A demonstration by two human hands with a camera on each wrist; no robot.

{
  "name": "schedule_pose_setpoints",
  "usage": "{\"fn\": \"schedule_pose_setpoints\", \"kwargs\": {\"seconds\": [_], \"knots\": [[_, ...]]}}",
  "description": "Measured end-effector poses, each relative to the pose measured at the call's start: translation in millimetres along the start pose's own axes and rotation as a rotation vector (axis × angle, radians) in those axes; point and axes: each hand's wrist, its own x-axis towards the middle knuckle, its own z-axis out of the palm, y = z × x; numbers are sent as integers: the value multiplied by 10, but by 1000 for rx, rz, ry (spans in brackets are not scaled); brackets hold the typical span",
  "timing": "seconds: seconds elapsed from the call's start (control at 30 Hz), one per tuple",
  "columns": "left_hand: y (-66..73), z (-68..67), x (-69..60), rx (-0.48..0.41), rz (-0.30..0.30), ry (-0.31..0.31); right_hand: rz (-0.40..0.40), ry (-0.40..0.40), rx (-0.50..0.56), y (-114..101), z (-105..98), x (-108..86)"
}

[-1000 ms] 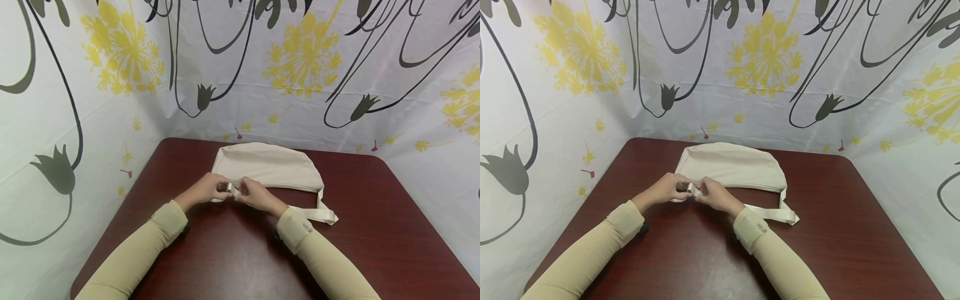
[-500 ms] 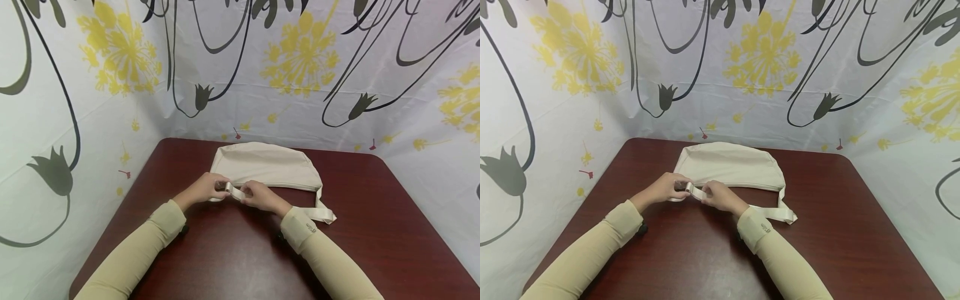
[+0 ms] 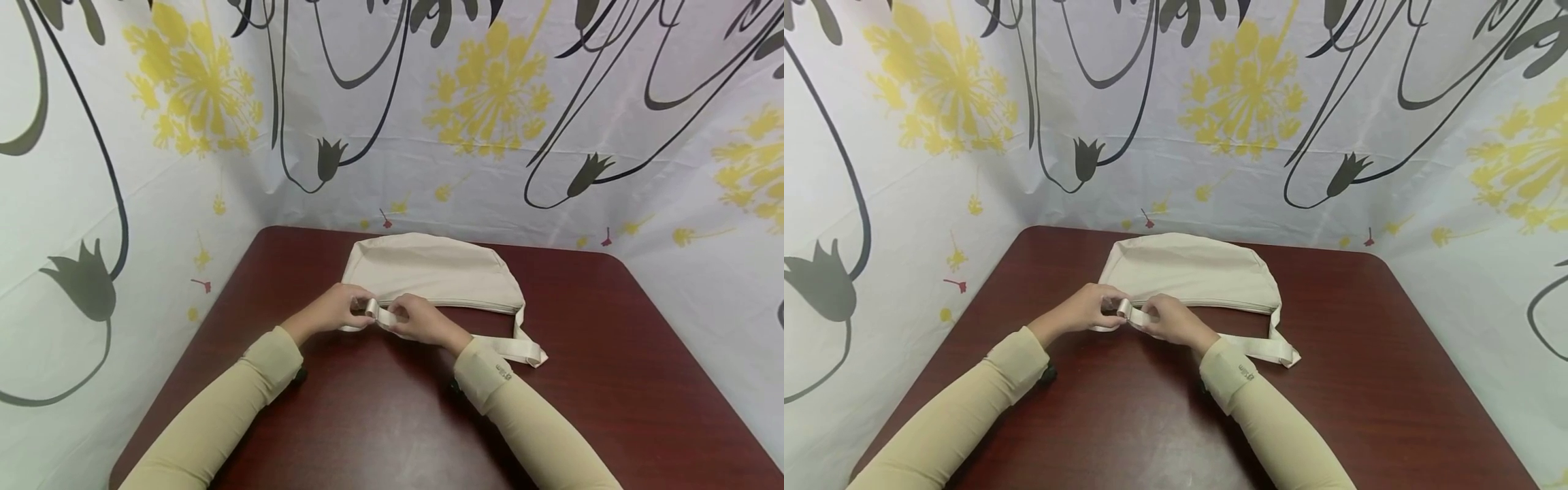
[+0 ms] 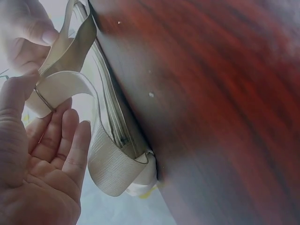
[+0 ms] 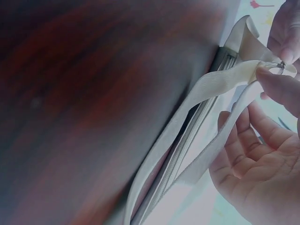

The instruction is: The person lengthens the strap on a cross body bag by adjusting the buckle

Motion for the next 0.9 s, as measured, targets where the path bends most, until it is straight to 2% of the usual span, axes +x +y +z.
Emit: {"fn": "schedule_pose_setpoints", "kwargs": {"seconds": [0.23, 0.47, 0.7, 0.9], "knots": [[-2, 5, 0, 2, 3, -5, -23, -2, 1, -24, 21, 48], [-24, 15, 7, 11, 21, 2, -11, -22, 34, -27, 23, 33], [-20, 0, -5, -15, -14, 5, 64, -71, -21, 10, 15, 11], [-26, -12, -10, -10, -14, 13, 118, -99, -58, 19, 1, -14]]}}
